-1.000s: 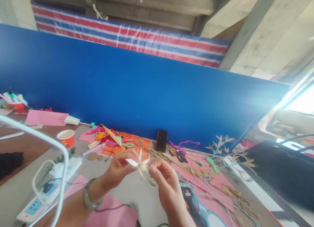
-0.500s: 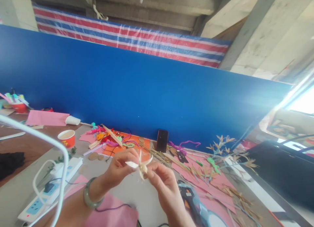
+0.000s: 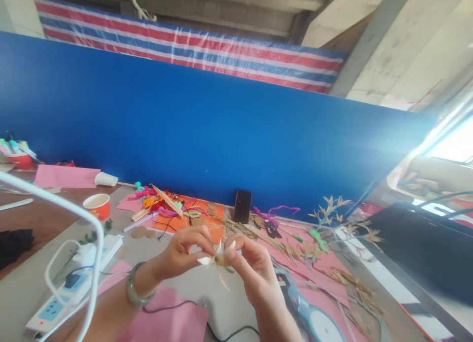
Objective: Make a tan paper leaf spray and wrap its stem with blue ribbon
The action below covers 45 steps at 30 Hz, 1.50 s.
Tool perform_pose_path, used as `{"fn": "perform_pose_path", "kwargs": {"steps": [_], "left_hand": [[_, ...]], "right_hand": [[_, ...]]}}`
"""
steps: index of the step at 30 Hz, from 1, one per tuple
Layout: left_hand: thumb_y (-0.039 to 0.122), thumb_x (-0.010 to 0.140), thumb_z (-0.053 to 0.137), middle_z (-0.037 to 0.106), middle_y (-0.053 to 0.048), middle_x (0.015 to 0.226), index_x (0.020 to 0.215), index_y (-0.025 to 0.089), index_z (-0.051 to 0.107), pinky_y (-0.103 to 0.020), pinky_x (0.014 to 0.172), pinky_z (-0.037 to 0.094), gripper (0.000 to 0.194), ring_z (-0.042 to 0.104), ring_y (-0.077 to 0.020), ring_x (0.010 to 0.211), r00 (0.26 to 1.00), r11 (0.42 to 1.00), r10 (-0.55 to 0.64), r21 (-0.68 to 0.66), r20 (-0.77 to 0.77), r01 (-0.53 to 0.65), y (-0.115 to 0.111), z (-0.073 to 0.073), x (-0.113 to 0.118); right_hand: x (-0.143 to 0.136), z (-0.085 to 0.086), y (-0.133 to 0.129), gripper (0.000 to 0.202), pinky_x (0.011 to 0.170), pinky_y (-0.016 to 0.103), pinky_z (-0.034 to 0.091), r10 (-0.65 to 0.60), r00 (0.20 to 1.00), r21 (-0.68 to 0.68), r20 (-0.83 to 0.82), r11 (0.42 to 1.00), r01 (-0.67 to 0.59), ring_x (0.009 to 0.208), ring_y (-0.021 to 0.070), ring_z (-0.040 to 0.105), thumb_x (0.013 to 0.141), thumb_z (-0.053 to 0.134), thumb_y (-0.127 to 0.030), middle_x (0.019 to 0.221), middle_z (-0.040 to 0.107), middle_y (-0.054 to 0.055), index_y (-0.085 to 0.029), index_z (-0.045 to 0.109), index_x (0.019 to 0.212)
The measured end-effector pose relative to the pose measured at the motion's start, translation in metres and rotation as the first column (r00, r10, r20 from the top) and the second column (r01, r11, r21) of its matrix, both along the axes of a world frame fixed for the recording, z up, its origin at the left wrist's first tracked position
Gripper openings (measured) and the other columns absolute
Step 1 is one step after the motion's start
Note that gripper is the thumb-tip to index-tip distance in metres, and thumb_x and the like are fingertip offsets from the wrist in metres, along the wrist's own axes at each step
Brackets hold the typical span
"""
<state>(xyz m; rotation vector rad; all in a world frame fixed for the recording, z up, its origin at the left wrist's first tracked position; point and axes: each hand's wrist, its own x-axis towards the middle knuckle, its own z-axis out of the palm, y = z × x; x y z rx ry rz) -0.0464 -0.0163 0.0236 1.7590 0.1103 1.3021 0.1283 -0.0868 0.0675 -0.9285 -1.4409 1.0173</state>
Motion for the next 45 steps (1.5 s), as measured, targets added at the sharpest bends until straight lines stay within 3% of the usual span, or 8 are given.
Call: {"fn": "perform_pose_path", "kwargs": {"steps": [12, 19, 24, 26, 30, 34, 40, 45], "left_hand": [[0.013, 0.081, 0.07, 0.069, -0.007, 0.079, 0.082, 0.017, 0.073, -0.028, 0.072, 0.048, 0.005, 0.062, -0.0161, 0.076, 0.989, 0.999, -0.046, 0.004, -0.138, 0.047, 0.002, -0.003, -0.002], [0.016, 0.083, 0.068, 0.068, -0.007, 0.078, 0.082, 0.018, 0.073, -0.029, 0.07, 0.048, 0.005, 0.062, -0.017, 0.074, 0.993, 0.999, -0.035, 0.004, -0.117, 0.036, 0.001, -0.001, -0.002], [0.012, 0.081, 0.068, 0.064, -0.006, 0.079, 0.081, 0.019, 0.072, -0.03, 0.07, 0.046, 0.008, 0.059, -0.0161, 0.075, 1.0, 0.999, 0.002, -0.049, -0.03, -0.003, 0.002, -0.002, -0.001], [0.011, 0.08, 0.069, 0.062, -0.004, 0.079, 0.082, 0.019, 0.071, -0.03, 0.07, 0.046, 0.009, 0.058, -0.0154, 0.074, 0.999, 0.998, 0.032, -0.059, 0.033, -0.03, 0.003, -0.002, 0.0], [0.007, 0.081, 0.066, 0.059, -0.003, 0.077, 0.08, 0.019, 0.069, -0.029, 0.066, 0.045, 0.012, 0.056, -0.0146, 0.073, 0.979, 0.987, 0.163, -0.025, 0.119, -0.161, 0.004, -0.003, 0.001], [0.004, 0.082, 0.063, 0.061, -0.003, 0.08, 0.086, 0.021, 0.068, -0.03, 0.069, 0.046, 0.018, 0.057, -0.015, 0.075, 0.955, 0.962, 0.251, 0.064, 0.161, -0.264, 0.002, -0.003, 0.001], [0.004, 0.082, 0.062, 0.062, -0.004, 0.082, 0.087, 0.021, 0.069, -0.03, 0.069, 0.047, 0.019, 0.058, -0.0163, 0.076, 0.929, 0.921, 0.344, 0.144, 0.133, -0.362, 0.0, -0.002, 0.0], [0.007, 0.082, 0.064, 0.062, -0.003, 0.081, 0.086, 0.022, 0.069, -0.031, 0.071, 0.047, 0.017, 0.058, -0.0163, 0.076, 0.91, 0.911, 0.384, 0.097, 0.157, -0.401, 0.001, -0.007, 0.002]], "right_hand": [[-0.001, 0.0, -0.003, 0.024, 0.064, 0.026, 0.042, -0.018, 0.996, 0.055, 0.092, 0.998, 0.013, 0.067, 0.0137, 0.055, 0.089, 0.064, -0.033, 0.072, 0.062, 0.001, -0.018, 0.059, 0.071], [-0.005, 0.0, -0.003, 0.029, 0.068, 0.03, 0.043, -0.041, 0.995, 0.081, 0.09, 0.996, 0.034, 0.068, 0.0162, 0.056, 0.088, 0.063, -0.037, 0.069, 0.062, 0.002, -0.018, 0.064, 0.067], [-0.001, -0.003, -0.001, 0.039, 0.081, 0.035, 0.044, -0.235, 0.971, 0.2, -0.036, 0.951, 0.237, 0.087, 0.0226, 0.058, 0.091, 0.051, -0.054, 0.091, 0.065, 0.007, -0.021, 0.067, 0.104], [0.001, -0.005, 0.0, 0.041, 0.08, 0.033, 0.043, -0.254, 0.96, 0.229, -0.117, 0.934, 0.275, 0.085, 0.0208, 0.055, 0.087, 0.056, -0.059, 0.089, 0.062, 0.005, -0.022, 0.063, 0.102], [0.002, -0.007, 0.002, 0.042, 0.06, 0.026, 0.037, -0.066, 0.996, 0.105, -0.053, 0.992, 0.071, 0.061, 0.0137, 0.046, 0.082, 0.063, -0.058, 0.063, 0.053, -0.001, -0.019, 0.059, 0.069], [-0.008, -0.008, 0.001, 0.048, 0.059, 0.027, 0.038, 0.161, 0.981, -0.071, -0.105, 0.983, -0.169, 0.055, 0.0141, 0.05, 0.086, 0.057, -0.057, 0.055, 0.055, 0.001, -0.016, 0.063, 0.062], [-0.019, -0.012, 0.0, 0.034, 0.06, 0.026, 0.039, 0.203, 0.939, -0.159, -0.277, 0.954, -0.253, 0.055, 0.0127, 0.05, 0.084, 0.067, -0.041, 0.055, 0.058, 0.0, -0.017, 0.06, 0.061], [-0.023, -0.013, 0.0, 0.03, 0.056, 0.025, 0.039, 0.162, 0.947, -0.2, -0.276, 0.954, -0.222, 0.052, 0.0113, 0.049, 0.079, 0.072, -0.038, 0.054, 0.059, 0.0, -0.017, 0.061, 0.061]]}}
